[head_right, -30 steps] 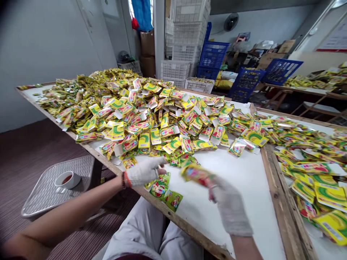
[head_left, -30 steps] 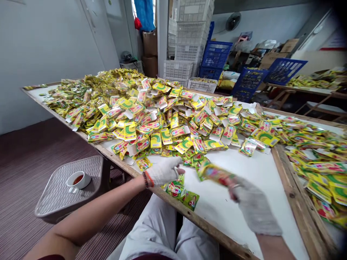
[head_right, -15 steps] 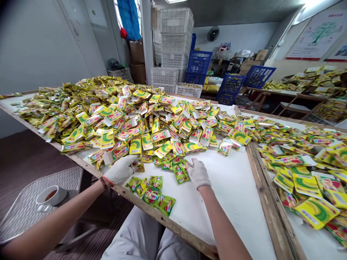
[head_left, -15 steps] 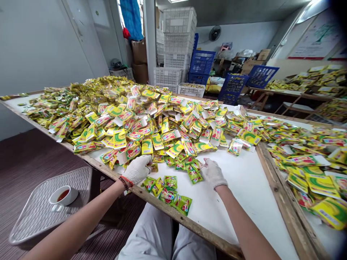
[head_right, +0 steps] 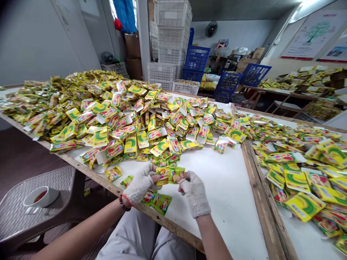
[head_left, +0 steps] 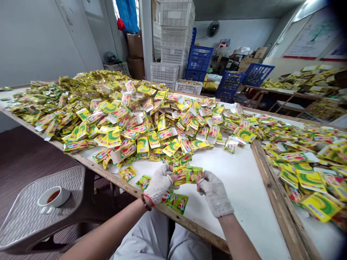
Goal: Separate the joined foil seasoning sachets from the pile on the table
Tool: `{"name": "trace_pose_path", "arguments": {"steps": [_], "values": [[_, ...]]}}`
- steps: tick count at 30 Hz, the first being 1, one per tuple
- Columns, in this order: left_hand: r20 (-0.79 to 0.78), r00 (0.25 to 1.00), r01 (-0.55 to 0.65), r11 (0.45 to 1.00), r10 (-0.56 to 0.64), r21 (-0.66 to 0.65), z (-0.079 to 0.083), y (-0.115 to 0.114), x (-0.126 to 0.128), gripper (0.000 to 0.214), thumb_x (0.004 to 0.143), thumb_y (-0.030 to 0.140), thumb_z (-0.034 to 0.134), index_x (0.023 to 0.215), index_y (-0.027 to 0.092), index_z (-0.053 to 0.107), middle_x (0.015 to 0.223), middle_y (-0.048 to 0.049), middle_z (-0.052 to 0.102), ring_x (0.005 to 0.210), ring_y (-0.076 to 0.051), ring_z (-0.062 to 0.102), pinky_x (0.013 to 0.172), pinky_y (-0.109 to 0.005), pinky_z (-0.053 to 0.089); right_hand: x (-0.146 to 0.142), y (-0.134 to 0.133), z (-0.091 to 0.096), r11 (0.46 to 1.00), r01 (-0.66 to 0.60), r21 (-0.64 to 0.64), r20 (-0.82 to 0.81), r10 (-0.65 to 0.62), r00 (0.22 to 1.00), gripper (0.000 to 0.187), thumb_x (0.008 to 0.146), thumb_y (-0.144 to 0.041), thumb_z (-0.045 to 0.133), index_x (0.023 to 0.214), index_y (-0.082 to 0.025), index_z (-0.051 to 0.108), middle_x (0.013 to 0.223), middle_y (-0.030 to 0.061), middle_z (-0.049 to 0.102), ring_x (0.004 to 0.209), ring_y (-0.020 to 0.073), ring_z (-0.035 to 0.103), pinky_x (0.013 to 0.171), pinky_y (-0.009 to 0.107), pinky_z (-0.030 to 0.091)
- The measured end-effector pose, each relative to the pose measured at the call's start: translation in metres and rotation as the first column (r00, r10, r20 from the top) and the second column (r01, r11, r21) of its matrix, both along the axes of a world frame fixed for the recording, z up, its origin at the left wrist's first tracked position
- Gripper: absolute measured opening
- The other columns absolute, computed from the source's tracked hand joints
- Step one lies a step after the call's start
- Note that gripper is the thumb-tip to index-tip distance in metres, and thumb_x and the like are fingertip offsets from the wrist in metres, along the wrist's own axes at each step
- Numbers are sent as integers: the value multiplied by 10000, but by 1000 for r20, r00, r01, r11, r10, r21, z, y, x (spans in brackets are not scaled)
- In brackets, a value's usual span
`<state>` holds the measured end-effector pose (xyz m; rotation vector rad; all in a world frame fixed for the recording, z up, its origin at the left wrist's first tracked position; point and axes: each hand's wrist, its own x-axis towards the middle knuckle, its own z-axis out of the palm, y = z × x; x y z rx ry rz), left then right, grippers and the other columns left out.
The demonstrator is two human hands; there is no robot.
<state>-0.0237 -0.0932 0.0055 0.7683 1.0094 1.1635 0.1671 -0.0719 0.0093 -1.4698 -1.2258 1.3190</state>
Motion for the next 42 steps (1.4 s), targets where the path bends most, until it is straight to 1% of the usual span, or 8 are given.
{"name": "trace_pose_path", "arguments": {"steps": [13,19,22,25,29,31,36,42], "values": [[-439,895,194,951,-72,240,-1,12,10,243,780,339,612,823,184,431,615,62,428,535,-79,455,517,-205,413,-10,-7,-21,957,-226,181,22,226,974,397,833,-430,536,1130,-168,540,1024,87,672,755,172,630,645,289,515],[-921,131,267,882,366,388,17,75,-15,433,719,298,648,1110,175,508,1112,-135,553,1041,-297,541,871,-405,419,-8,-3,-20,991,-56,118,-35,60,998,393,770,-474,609,987,-149,571,876,82,675,600,155,620,514,260,478],[-956,-35,280,921,290,269,20,99,-31,368,722,210,601,1084,166,554,1009,-136,607,988,-306,579,860,-421,421,-5,-3,-20,993,-17,121,-85,28,996,415,740,-494,647,953,-144,581,871,92,679,577,155,628,488,249,457],[-950,103,212,926,296,312,17,98,-42,181,822,231,480,952,177,595,841,-85,638,869,-243,616,792,-353,451,-5,-3,-22,997,31,70,-213,-15,977,417,733,-499,673,963,-162,587,863,72,681,575,152,632,497,250,460],[-587,772,-74,951,246,300,1,59,-34,220,819,375,503,855,171,575,727,-23,629,685,-163,606,661,-272,480,-18,-7,-20,1000,-8,5,-493,10,870,379,758,-462,675,1024,-203,597,942,64,688,723,175,652,635,308,515],[-385,916,-34,979,110,200,-8,32,-23,271,800,429,523,845,165,563,694,-11,618,606,-142,586,604,-263,479,-27,-9,-17,998,-58,23,-567,61,821,392,762,-453,675,1067,-219,599,1011,71,682,816,196,651,720,352,523],[-762,606,206,881,227,427,6,-19,-21,291,797,393,548,973,165,591,902,-75,631,837,-214,605,740,-332,496,-22,-11,-9,980,-179,88,-467,200,861,387,791,-429,645,1111,-222,582,1027,59,674,870,199,630,772,360,518],[-925,199,825,454,324,336,58,-14,-37,843,621,340,633,1394,222,320,1421,-136,375,1329,-378,273,1077,-575,186,5,-16,-4,795,-605,31,-51,606,794,296,754,-376,671,968,-174,641,939,40,689,872,200,614,801,337,507]]}}
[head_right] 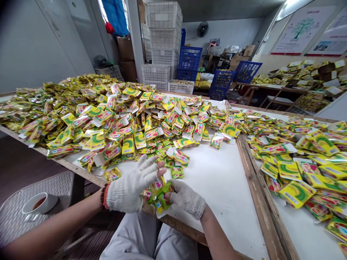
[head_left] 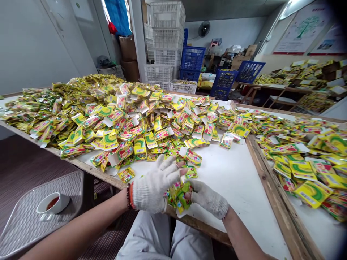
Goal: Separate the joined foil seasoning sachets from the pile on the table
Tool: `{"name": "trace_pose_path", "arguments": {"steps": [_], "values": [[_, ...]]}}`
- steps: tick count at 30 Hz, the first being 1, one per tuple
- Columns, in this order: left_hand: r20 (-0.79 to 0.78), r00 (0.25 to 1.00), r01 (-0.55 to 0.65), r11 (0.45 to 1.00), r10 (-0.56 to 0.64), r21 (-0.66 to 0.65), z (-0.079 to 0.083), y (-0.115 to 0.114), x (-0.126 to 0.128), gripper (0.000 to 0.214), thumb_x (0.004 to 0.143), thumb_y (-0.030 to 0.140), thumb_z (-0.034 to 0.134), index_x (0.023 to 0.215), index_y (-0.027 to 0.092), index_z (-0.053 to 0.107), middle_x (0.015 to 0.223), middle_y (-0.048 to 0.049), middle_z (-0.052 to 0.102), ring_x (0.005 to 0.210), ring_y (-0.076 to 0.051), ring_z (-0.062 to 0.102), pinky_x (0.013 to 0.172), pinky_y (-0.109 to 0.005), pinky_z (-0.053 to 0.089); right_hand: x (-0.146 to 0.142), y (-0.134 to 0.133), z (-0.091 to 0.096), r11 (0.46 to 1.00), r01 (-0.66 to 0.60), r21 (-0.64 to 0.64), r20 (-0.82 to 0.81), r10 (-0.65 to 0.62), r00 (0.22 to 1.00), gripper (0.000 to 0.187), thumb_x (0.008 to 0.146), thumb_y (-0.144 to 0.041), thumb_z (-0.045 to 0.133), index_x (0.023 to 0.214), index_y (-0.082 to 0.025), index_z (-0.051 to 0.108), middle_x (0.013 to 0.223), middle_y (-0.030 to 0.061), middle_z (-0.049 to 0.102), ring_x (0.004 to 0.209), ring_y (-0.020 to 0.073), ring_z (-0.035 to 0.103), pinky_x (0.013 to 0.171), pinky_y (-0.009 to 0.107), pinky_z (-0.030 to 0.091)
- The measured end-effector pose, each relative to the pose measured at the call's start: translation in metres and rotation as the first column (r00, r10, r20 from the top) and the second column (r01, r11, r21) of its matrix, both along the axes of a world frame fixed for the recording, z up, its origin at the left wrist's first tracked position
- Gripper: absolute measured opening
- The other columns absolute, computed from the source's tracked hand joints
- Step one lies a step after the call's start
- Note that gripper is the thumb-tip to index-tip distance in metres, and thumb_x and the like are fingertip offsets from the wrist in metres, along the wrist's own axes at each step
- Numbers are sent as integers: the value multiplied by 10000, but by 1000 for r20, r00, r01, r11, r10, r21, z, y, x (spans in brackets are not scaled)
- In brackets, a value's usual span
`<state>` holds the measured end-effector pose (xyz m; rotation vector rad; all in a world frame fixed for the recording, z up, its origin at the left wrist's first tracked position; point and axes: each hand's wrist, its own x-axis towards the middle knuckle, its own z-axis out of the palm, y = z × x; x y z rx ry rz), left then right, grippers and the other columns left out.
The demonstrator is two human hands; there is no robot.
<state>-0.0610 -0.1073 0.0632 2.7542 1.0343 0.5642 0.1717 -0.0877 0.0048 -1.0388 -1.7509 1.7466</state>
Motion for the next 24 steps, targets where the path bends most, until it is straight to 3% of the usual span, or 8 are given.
{"name": "trace_pose_path", "arguments": {"steps": [3,6,8,10,12,17,20,24], "values": [[-181,980,77,995,-88,-64,-5,7,10,880,586,318,651,1391,210,312,1253,-126,519,1205,-354,418,1059,-571,197,4,-3,0,998,-48,42,50,46,998,311,763,-338,655,1025,-172,638,984,46,688,910,208,615,833,345,502],[-199,979,-77,988,49,-136,-23,11,15,671,605,292,647,1245,198,467,1068,-93,568,978,-272,533,959,-460,367,8,-8,5,963,227,144,21,-232,972,342,782,-353,633,1071,-171,622,1011,64,686,921,211,619,829,338,504],[-124,966,-244,955,225,-169,-33,11,16,564,650,351,652,1168,185,505,1086,-102,545,958,-264,533,871,-404,434,11,-13,9,834,505,224,-30,-512,859,336,801,-399,612,1049,-173,620,1002,72,687,901,206,625,809,322,506],[-24,923,-380,902,384,-203,-40,7,16,555,684,426,657,1151,175,495,1121,-112,527,976,-266,530,841,-388,456,11,-19,12,689,668,280,-64,-681,729,331,808,-440,598,1000,-171,627,963,77,691,859,203,630,771,311,510],[56,888,-433,871,457,-232,-44,3,17,573,683,469,673,1140,179,483,1131,-109,522,989,-265,531,847,-386,460,9,-23,11,647,700,301,-58,-720,691,348,801,-455,603,992,-165,630,946,84,692,832,205,631,733,305,512],[130,904,-371,898,408,-235,-47,-4,18,535,690,412,682,1140,199,488,1120,-92,512,1009,-258,522,861,-379,457,8,-23,6,760,578,296,105,-628,771,358,775,-474,609,896,-139,643,796,75,694,668,181,609,570,268,490],[116,930,-319,924,348,-212,-48,-3,14,546,663,321,687,1159,203,493,1109,-90,506,1003,-257,519,859,-384,456,10,-21,10,847,467,255,141,-510,848,344,773,-451,616,924,-143,648,845,78,710,718,190,635,622,274,512],[93,954,-261,941,286,-213,-51,-1,14,532,660,321,683,1144,182,513,1081,-95,522,979,-261,524,846,-393,459,10,-18,17,889,367,274,167,-419,892,353,776,-421,617,995,-147,659,942,93,717,799,210,656,700,293,527]]}}
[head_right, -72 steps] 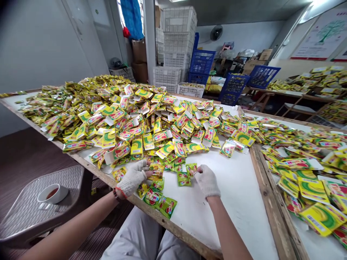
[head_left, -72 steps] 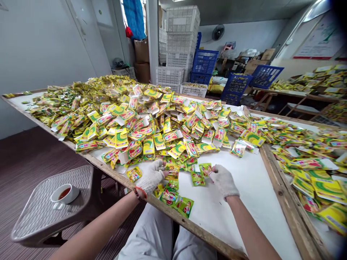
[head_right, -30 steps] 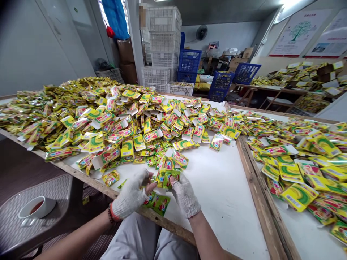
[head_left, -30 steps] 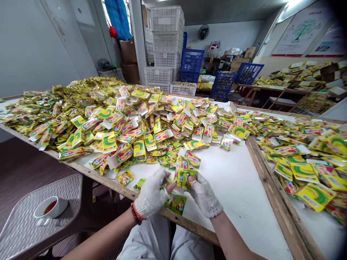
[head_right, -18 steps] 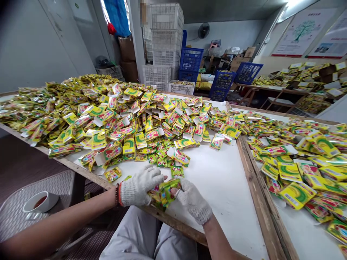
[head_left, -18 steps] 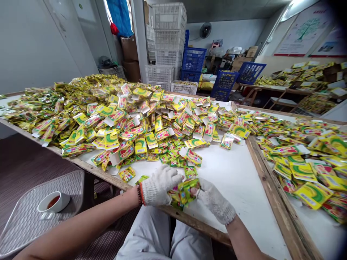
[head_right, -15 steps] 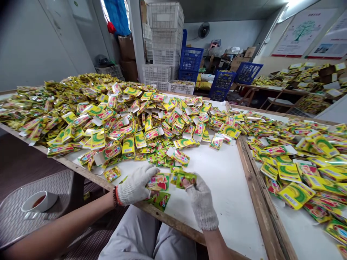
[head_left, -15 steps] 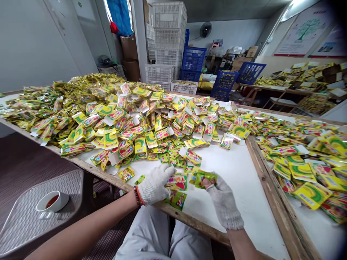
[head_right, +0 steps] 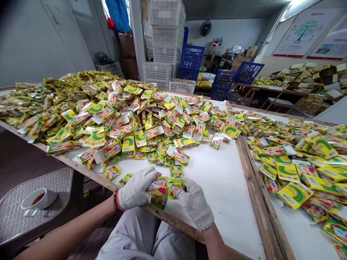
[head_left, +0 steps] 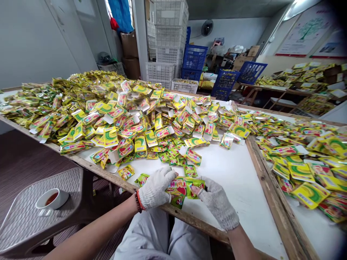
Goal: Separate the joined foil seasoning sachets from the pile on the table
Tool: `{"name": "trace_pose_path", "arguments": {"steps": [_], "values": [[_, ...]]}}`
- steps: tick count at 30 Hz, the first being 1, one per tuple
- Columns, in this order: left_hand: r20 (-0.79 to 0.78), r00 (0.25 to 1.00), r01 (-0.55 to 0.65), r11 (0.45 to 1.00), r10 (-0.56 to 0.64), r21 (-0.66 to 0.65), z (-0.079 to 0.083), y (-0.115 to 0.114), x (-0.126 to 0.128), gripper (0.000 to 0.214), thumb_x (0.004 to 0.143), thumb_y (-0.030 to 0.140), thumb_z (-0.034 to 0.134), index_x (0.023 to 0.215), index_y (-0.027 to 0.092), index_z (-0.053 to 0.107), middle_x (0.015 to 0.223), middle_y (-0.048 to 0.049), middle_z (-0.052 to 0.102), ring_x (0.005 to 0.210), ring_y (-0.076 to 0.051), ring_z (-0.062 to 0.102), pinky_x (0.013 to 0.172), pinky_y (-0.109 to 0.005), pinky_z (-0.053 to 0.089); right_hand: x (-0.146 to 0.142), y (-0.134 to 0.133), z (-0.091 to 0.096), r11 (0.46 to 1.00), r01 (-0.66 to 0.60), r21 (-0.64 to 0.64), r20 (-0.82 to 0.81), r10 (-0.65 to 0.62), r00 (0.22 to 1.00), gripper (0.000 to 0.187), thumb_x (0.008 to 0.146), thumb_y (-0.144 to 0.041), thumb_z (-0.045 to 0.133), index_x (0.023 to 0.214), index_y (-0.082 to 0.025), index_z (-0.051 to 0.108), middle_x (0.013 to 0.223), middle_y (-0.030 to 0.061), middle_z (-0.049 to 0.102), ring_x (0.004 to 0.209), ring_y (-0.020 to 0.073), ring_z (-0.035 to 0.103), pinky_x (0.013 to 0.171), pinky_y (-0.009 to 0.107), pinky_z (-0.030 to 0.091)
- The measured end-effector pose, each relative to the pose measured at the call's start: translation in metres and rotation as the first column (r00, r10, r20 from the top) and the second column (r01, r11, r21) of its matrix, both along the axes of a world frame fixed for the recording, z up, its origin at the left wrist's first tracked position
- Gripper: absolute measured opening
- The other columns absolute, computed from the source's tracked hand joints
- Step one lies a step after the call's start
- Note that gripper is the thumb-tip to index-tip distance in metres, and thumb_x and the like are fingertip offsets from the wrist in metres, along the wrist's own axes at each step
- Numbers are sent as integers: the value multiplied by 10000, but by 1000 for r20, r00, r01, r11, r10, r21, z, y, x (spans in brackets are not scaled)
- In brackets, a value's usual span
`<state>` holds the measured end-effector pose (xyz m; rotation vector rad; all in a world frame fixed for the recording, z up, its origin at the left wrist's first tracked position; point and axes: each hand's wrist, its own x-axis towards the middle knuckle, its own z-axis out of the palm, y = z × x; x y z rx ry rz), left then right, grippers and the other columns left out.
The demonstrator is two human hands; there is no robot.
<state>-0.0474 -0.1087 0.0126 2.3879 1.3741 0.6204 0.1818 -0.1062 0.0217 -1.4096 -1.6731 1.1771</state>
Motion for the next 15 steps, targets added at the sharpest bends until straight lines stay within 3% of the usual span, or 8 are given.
{"name": "trace_pose_path", "arguments": {"steps": [5,10,15], "values": [[140,990,-20,999,23,-27,-1,-1,2,536,685,451,686,1112,177,513,1050,-86,542,953,-239,536,835,-365,465,6,5,-1,994,84,75,95,-91,991,322,795,-425,589,946,-149,653,841,71,713,722,184,638,625,257,508],[111,991,-72,997,73,-10,-6,-5,2,570,669,417,705,1152,183,514,1112,-103,530,1015,-262,529,881,-392,453,9,4,-4,999,52,-16,64,-51,997,335,792,-431,584,948,-142,654,740,47,692,636,167,615,519,233,476],[74,997,1,1000,-2,13,-5,-5,0,569,666,380,709,1157,170,512,1133,-110,533,1030,-266,524,903,-396,441,13,4,-7,998,63,23,58,-64,996,330,764,-388,621,980,-143,670,885,78,718,768,212,651,657,289,527]]}}
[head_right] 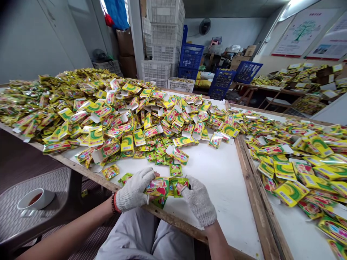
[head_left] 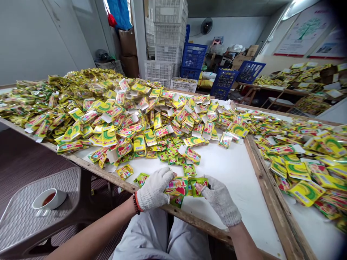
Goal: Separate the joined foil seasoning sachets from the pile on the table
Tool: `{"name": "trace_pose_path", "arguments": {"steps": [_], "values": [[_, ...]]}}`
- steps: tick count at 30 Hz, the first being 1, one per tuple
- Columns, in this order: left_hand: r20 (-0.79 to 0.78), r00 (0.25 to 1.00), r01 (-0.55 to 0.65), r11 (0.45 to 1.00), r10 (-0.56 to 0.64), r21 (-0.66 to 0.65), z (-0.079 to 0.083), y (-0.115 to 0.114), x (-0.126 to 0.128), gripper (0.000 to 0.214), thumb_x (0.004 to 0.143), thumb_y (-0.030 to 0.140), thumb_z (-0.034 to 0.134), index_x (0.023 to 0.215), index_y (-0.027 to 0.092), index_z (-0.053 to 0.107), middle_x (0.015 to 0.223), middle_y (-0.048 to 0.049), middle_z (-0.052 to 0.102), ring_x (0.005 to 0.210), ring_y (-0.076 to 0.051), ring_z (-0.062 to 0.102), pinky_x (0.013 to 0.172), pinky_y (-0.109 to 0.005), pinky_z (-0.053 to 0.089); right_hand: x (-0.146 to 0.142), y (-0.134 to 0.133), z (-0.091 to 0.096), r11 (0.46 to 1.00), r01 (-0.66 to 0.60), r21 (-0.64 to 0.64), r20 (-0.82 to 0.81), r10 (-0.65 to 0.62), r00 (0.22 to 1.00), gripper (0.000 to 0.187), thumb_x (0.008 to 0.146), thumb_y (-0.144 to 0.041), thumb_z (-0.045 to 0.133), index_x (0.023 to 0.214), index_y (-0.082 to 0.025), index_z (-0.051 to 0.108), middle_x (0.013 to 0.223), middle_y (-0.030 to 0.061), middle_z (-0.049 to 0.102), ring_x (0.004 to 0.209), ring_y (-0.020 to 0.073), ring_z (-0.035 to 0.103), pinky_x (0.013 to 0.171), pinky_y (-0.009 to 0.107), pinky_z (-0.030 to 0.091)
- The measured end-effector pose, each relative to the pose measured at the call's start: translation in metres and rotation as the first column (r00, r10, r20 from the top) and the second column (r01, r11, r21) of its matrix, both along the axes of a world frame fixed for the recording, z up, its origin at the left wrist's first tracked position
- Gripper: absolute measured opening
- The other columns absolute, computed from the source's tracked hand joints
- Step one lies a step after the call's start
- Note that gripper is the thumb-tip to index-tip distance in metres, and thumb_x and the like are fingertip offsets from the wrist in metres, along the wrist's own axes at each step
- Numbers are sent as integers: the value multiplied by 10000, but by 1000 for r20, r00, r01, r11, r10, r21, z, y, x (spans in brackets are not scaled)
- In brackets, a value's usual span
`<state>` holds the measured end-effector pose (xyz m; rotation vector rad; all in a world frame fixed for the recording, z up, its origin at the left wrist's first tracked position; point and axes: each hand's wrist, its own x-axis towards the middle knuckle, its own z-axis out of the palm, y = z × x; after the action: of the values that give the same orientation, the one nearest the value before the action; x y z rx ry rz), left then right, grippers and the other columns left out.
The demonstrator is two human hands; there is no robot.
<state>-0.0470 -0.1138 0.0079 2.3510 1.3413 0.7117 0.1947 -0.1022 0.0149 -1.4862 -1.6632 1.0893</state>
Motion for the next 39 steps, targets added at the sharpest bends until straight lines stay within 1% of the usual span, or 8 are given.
{"name": "trace_pose_path", "arguments": {"steps": [9,12,16,20,24,30,36,39], "values": [[58,993,107,989,-101,-102,6,2,-3,547,666,502,710,1070,182,525,1042,-66,548,938,-221,543,833,-335,459,6,-2,8,962,-226,-152,-167,200,965,301,773,-371,621,955,-139,684,910,78,720,776,197,648,683,296,528],[3,997,82,994,-82,-70,5,1,3,555,667,448,713,1114,185,518,1092,-85,536,995,-245,535,888,-366,443,-4,1,6,983,-152,-105,-97,142,985,291,780,-369,595,937,-136,674,884,78,713,766,198,635,668,291,515],[-56,994,-99,993,95,-61,-2,-2,16,518,681,405,693,1121,205,505,1100,-83,525,1011,-256,528,885,-380,447,-22,1,2,995,72,67,82,-77,994,237,752,-344,586,871,-159,675,852,82,702,748,201,615,675,294,493],[-96,979,-186,981,181,-48,-7,-3,18,504,678,349,691,1117,198,495,1096,-80,517,1013,-258,518,885,-386,449,-22,-3,3,1000,25,-16,-17,-26,1000,299,763,-396,570,938,-172,662,869,72,700,748,198,629,644,288,499],[-84,984,-159,986,155,-54,-5,-1,16,490,676,335,689,1108,207,496,1077,-72,518,1006,-250,521,886,-375,452,-14,-5,7,987,156,34,17,-157,988,260,741,-400,590,847,-181,680,761,47,692,664,179,608,626,278,481],[-46,989,-144,988,141,-63,-4,-1,14,503,677,374,688,1114,218,496,1111,-76,515,1033,-259,520,904,-386,448,-15,-8,11,996,-13,-83,45,17,999,280,772,-358,524,554,-195,586,447,-15,527,470,124,477,510,240,380],[-69,995,-78,995,73,-65,0,0,4,551,654,300,671,1165,190,496,1146,-94,506,1028,-267,519,899,-397,451,-11,-17,2,991,-40,-126,-144,22,989,326,837,-473,504,766,-175,617,529,-9,564,492,118,464,503,236,367],[-52,998,-50,996,46,-70,3,1,3,539,645,284,654,1154,195,501,1131,-92,510,1021,-263,518,894,-395,452,-11,-18,1,994,-31,-108,-88,21,996,338,842,-478,501,720,-178,596,538,-1,566,516,125,479,514,239,370]]}}
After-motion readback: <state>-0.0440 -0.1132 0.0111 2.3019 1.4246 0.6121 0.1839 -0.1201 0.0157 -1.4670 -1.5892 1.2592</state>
